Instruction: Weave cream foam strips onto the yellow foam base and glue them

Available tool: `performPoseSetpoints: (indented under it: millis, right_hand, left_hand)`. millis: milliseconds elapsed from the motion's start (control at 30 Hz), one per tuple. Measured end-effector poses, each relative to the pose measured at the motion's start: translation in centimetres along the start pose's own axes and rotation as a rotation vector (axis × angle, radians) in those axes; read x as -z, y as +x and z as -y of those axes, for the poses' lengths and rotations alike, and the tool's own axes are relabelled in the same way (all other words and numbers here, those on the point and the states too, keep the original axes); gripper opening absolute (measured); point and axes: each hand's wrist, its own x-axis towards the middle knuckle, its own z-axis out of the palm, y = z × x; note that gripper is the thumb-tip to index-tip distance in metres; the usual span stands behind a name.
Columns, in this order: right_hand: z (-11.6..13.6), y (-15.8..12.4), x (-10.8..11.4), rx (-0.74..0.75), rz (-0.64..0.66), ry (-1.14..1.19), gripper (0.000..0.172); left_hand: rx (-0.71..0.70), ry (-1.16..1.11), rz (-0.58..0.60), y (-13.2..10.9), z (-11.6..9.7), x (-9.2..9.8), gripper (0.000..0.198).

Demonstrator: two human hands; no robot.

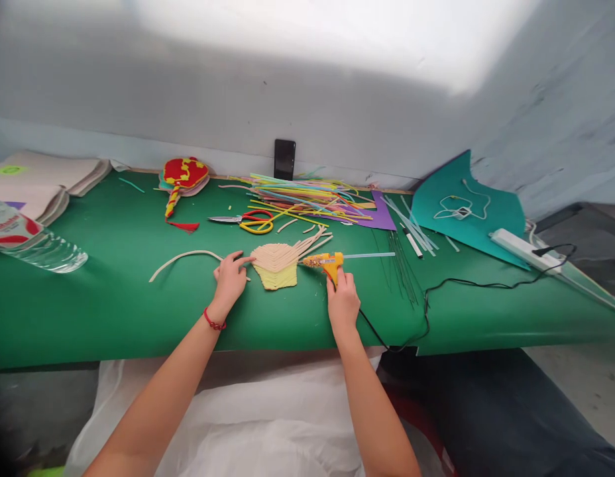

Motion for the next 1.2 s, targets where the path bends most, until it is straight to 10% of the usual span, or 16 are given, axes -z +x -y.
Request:
performPoseSetpoints:
  millis: [533, 867, 1200]
  right_hand:
    - [-3.5, 6.7, -1.1, -0.344, -0.152, -0.07, 0.049]
    - [3.1, 5.8, -3.7, 0.362, 0.052, 0.207, 0.033]
    - [6.5, 6.2, -5.5, 0.427, 0.11, 0.28, 0.036]
  left_hand:
    - [-0.059, -0.166, -0.022, 0.6, 0.3, 0.2, 0.038]
    - [-0.039, -0.208, -0.095, 0.4, 0.5, 0.6, 0.048]
    - [-0.12, -0.26, -0.24, 1.1, 0.8, 2.7, 0.052]
